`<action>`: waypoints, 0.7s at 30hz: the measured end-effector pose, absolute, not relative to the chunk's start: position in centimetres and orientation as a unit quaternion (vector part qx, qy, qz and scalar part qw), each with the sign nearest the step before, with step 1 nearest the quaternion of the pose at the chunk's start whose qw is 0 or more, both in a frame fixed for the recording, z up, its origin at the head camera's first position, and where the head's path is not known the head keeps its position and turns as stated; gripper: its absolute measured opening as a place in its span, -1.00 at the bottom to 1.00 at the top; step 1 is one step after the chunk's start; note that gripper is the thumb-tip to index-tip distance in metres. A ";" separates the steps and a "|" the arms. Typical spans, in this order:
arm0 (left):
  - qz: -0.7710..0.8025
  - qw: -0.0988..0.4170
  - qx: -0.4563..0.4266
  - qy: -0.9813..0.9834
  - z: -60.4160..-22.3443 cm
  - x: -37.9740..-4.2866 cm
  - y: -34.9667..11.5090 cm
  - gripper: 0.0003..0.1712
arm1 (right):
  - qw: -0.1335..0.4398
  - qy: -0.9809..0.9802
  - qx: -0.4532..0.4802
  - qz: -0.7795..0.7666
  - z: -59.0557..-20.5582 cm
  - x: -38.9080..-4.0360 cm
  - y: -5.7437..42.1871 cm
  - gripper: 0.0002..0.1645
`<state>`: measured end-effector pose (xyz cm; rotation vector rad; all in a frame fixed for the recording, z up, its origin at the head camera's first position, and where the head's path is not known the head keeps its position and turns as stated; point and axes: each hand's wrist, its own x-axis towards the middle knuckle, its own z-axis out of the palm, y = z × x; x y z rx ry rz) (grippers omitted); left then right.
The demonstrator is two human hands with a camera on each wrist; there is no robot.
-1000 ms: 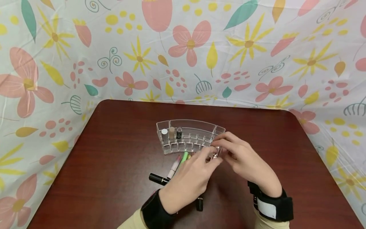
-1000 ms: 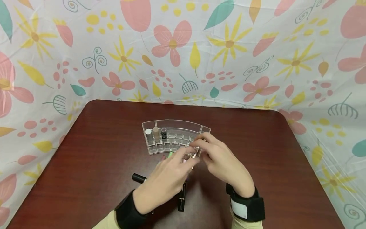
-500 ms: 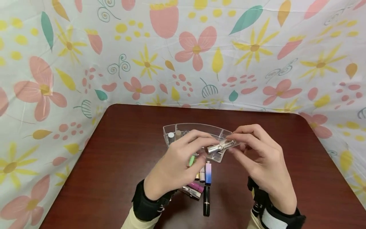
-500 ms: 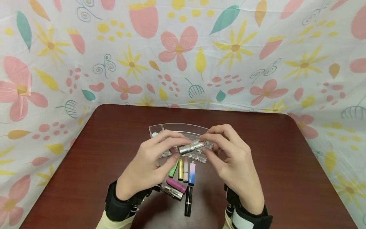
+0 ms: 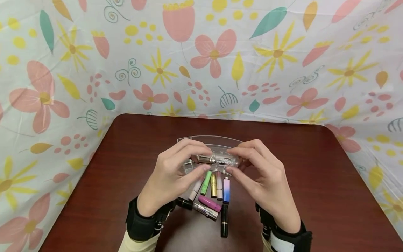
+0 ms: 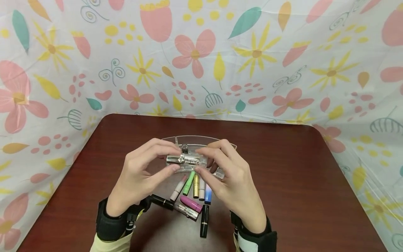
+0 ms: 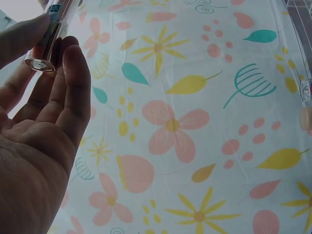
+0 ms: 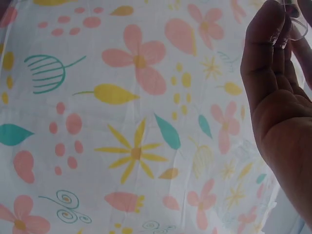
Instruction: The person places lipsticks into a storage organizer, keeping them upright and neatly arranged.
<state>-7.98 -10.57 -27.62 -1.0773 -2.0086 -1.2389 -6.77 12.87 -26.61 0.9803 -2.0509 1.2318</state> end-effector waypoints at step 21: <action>-0.472 0.266 -0.402 -0.738 -27.5 -7.9 -10.8 -0.67 | 0.248 -0.776 0.372 0.445 -26.8 -7.1 12.8 -0.47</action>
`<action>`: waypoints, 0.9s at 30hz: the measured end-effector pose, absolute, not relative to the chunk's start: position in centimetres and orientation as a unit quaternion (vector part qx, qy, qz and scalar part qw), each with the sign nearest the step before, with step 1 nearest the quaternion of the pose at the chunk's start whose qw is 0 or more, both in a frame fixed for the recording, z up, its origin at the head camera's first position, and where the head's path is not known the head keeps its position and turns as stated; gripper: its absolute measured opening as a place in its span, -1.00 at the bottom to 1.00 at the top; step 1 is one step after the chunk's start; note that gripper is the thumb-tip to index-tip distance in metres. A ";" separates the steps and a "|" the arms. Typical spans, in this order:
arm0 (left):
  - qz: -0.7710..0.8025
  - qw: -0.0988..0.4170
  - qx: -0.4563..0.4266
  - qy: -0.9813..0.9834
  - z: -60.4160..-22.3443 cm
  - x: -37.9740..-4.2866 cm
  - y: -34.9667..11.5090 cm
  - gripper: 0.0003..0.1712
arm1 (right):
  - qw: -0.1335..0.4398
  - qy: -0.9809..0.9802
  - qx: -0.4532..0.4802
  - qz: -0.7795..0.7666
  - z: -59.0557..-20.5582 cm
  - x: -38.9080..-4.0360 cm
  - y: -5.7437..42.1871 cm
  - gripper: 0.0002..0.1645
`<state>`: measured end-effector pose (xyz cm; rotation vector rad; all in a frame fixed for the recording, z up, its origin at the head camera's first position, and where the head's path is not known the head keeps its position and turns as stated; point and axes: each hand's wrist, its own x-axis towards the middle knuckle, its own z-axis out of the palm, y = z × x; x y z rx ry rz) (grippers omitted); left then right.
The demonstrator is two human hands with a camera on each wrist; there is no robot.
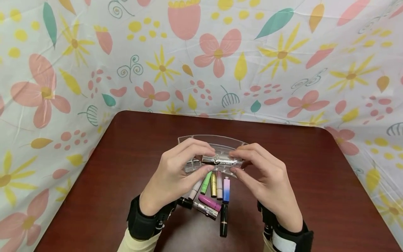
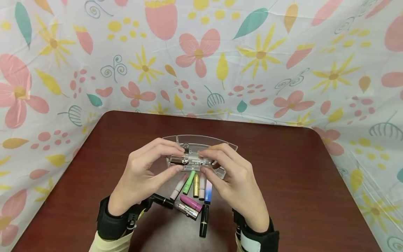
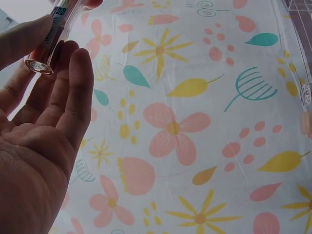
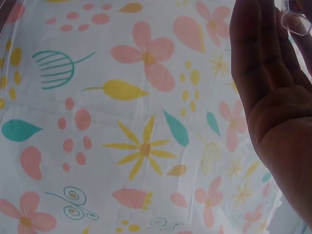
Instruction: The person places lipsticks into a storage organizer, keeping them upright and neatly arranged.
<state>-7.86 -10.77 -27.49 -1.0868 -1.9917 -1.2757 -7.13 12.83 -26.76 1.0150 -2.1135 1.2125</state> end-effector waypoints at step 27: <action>-0.436 0.254 -0.402 -0.764 -27.6 -8.2 -11.2 -0.69 | 0.241 -0.769 0.353 0.476 -27.0 -7.6 12.7 -0.45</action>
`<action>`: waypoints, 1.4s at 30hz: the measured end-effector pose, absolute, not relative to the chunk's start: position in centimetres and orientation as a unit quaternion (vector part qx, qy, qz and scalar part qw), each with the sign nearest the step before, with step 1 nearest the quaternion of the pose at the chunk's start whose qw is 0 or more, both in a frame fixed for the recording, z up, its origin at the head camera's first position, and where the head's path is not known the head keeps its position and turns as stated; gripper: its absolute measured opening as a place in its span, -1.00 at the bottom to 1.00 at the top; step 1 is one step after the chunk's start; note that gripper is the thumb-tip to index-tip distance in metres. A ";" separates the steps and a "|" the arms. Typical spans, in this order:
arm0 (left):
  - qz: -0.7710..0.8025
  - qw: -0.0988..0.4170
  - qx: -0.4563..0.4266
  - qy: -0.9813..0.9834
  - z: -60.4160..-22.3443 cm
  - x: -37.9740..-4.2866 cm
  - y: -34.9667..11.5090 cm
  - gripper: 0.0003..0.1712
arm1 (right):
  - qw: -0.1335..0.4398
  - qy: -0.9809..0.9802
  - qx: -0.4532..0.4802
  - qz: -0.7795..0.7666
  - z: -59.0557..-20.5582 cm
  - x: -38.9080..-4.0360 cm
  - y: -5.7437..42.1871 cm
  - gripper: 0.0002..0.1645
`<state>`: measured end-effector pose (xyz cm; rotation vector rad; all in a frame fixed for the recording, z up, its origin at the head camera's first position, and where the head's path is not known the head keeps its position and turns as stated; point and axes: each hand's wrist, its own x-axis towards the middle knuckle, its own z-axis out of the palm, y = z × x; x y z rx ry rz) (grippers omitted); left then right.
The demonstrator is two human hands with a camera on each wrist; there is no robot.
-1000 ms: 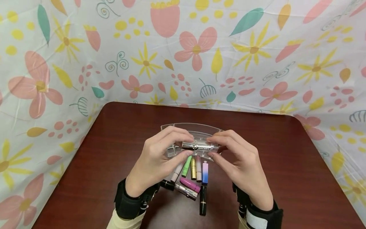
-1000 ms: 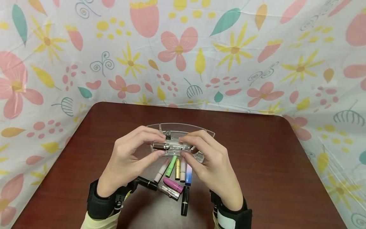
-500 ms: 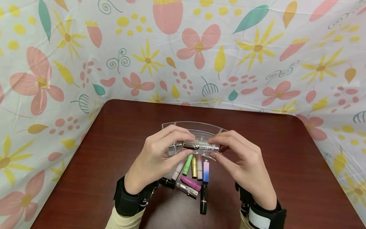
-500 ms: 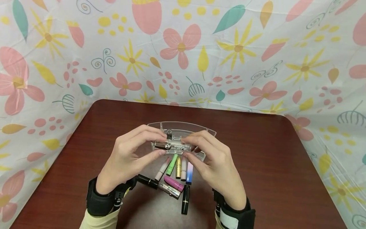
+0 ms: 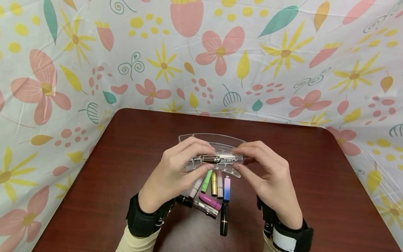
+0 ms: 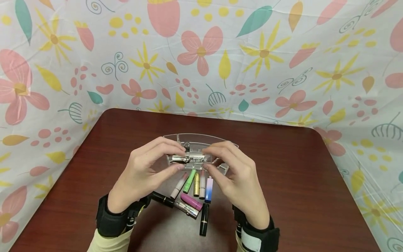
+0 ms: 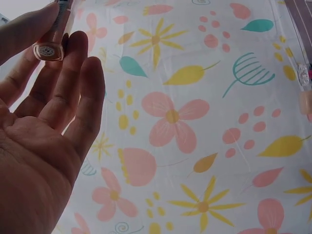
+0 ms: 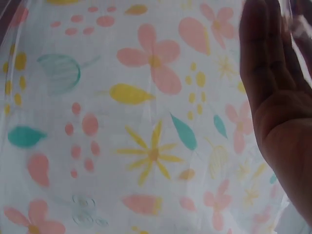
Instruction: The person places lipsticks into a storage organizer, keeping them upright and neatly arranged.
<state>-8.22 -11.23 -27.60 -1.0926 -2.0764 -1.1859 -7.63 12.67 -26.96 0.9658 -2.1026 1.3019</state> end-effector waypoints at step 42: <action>-0.253 0.178 -0.278 -0.909 -34.9 -12.9 -9.2 0.11 | 0.041 -0.808 0.143 0.570 -34.2 -13.6 8.7 -0.27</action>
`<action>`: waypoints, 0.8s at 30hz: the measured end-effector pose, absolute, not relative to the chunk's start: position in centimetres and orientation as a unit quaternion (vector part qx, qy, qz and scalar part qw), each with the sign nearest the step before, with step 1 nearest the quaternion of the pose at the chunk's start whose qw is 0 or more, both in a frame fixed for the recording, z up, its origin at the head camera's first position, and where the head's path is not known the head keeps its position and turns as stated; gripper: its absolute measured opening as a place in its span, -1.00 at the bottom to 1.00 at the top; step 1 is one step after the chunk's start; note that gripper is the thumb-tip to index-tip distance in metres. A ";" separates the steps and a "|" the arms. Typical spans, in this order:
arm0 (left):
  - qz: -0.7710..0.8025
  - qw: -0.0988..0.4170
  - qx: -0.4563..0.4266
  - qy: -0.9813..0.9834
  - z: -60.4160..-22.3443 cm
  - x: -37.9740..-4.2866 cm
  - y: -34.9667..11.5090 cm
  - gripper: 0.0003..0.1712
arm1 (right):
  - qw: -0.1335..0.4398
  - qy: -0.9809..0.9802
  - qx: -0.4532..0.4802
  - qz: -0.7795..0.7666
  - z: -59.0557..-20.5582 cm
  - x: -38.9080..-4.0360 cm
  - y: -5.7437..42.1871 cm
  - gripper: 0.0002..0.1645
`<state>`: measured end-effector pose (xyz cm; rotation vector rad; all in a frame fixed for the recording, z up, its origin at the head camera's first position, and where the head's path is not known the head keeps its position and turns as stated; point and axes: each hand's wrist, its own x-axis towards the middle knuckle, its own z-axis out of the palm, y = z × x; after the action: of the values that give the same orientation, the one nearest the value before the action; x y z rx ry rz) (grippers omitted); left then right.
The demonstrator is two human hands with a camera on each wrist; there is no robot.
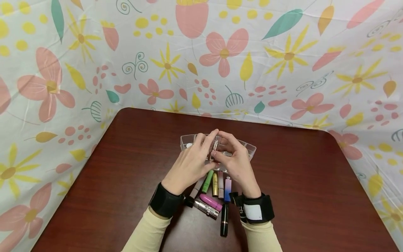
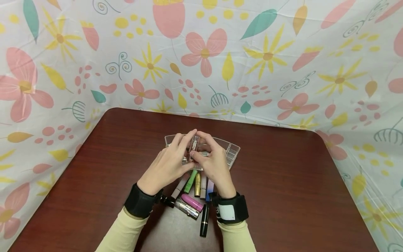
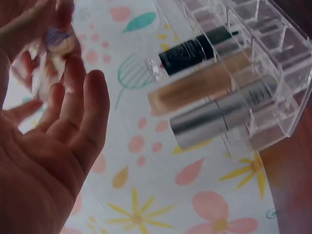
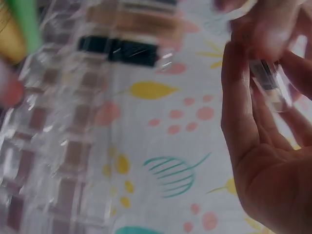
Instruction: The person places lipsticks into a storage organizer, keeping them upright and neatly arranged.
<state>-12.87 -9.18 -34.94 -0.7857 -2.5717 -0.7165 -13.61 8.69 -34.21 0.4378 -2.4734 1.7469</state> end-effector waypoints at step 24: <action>-0.240 -0.001 -0.164 -0.957 -38.2 -15.6 -13.8 -0.02 | 0.123 -0.852 0.174 0.479 -41.0 -17.9 8.8 -0.48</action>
<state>-15.62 -13.83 -38.24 -0.5146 -3.0079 -0.7558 -17.94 8.78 -40.98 0.5066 -2.4837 1.3971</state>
